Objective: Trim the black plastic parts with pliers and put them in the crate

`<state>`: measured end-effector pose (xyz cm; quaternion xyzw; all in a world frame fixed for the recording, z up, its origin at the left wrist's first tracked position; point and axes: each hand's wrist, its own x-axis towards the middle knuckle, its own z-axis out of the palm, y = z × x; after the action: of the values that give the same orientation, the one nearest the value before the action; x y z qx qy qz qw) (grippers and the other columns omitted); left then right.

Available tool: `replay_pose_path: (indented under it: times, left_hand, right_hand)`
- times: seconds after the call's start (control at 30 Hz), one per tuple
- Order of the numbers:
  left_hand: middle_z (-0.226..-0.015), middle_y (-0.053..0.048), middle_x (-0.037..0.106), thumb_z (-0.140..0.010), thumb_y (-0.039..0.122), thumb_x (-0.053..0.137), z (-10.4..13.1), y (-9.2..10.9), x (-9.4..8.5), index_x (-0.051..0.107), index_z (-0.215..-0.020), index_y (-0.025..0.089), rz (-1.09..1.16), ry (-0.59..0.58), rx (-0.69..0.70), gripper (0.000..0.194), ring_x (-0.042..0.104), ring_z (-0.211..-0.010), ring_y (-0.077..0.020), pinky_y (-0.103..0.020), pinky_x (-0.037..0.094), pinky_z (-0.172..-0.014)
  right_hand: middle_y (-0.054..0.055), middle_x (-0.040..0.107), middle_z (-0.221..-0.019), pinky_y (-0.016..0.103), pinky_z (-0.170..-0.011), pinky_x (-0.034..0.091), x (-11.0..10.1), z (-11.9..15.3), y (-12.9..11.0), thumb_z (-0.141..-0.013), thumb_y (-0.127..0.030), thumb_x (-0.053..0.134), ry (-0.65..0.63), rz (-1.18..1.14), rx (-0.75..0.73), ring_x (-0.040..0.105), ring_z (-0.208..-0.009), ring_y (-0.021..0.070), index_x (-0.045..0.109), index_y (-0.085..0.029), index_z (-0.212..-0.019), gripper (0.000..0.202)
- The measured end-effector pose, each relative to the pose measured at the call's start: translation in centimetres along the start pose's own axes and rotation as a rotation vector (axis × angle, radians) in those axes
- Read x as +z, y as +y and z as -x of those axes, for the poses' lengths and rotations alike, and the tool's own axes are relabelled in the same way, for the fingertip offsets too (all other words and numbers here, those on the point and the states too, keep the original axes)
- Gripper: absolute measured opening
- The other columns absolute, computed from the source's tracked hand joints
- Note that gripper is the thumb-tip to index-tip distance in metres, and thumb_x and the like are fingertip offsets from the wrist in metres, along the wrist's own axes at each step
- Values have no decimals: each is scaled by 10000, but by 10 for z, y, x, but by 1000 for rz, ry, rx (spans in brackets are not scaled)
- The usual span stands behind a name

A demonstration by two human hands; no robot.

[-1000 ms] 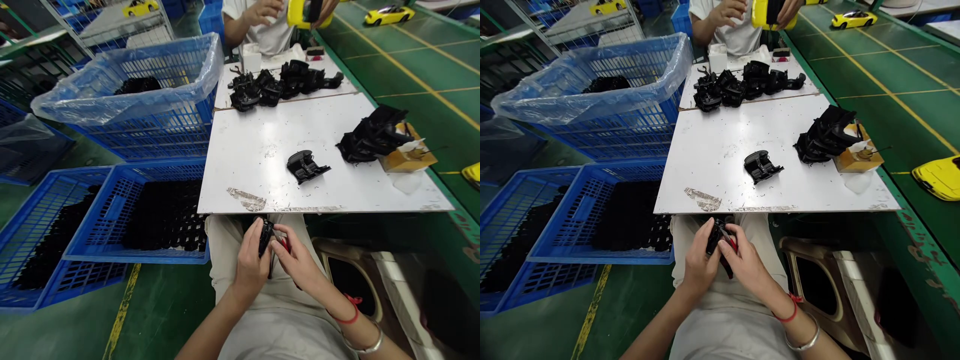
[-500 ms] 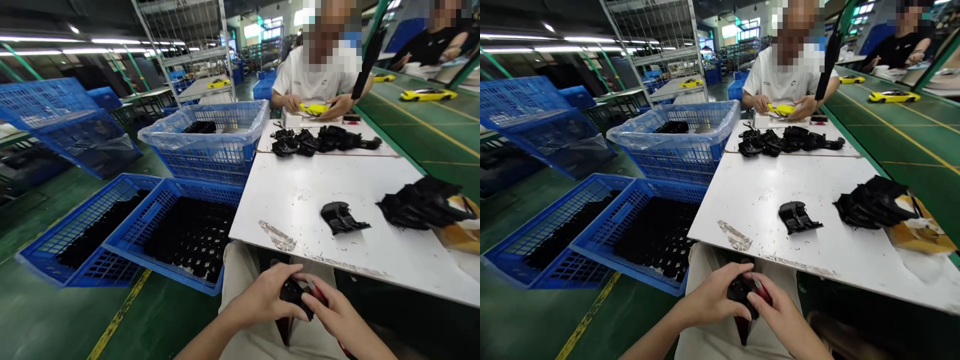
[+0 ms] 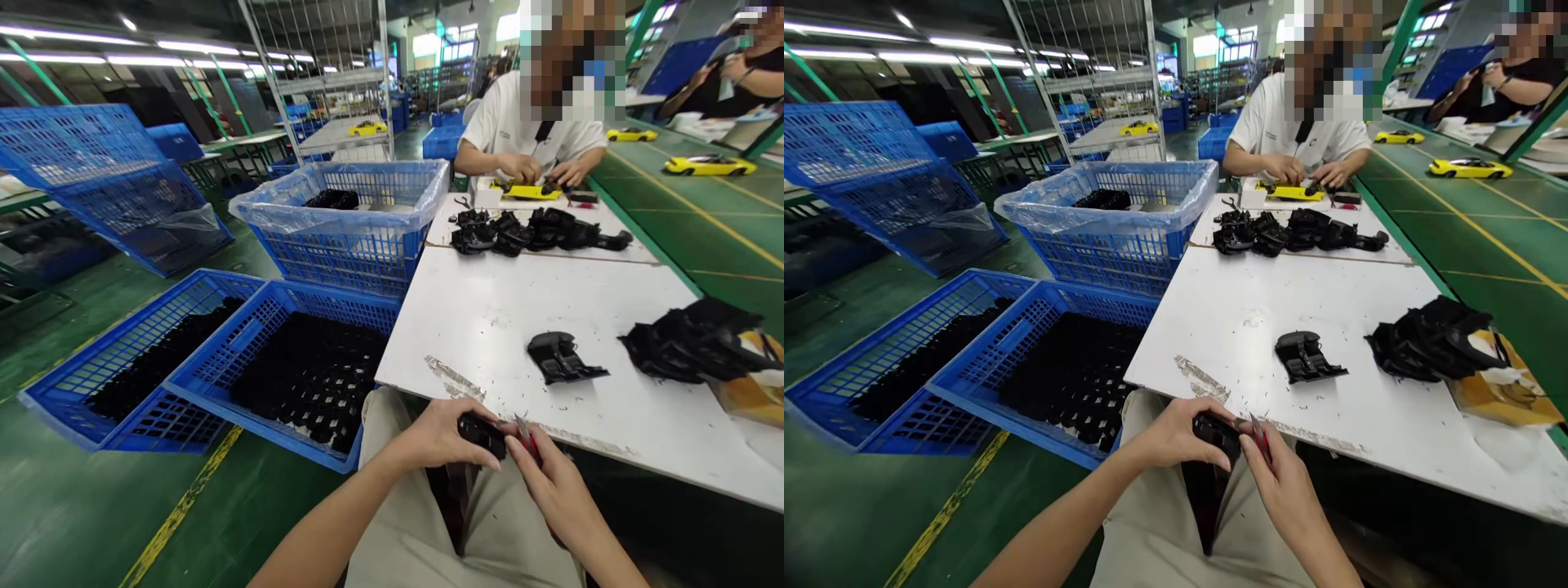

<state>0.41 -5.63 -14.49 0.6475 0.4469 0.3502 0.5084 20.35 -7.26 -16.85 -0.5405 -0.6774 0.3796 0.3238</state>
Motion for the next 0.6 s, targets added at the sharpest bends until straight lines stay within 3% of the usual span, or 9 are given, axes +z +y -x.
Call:
replay_pose_path:
  times: [0.1, 0.3, 0.6]
  left_hand:
    - [-888, -26, 708, -558, 351, 848, -2, -5, -6, 704, -957, 186, -63, 31, -1, 455, 651, -856, -190, -270, 512, -781]
    - [-891, -37, 712, -663, 401, 780, -7, -14, -13, 689, -967, 185, -156, 12, 77, 383, 664, -817, -176, -273, 535, -750]
    - [-900, -43, 714, -661, 363, 793, -18, -21, -14, 680, -963, 177, -186, -23, 108, 372, 671, -835, -179, -281, 536, -765]
  right_hand:
    - [81, 671, -943, 325, -738, 522, -5, 4, 2, -935, -455, 392, -49, 114, -48, 649, -873, 220, 570, -217, -1009, 307]
    - [43, 669, -797, 273, -582, 488, -10, 15, 2, -986, -356, 312, -204, 310, -134, 622, -632, 163, 529, -222, -1124, 290]
    - [44, 639, -740, 203, -474, 361, -8, 8, 19, -990, -245, 312, -44, 757, -429, 582, -570, 116, 594, -158, -1167, 344]
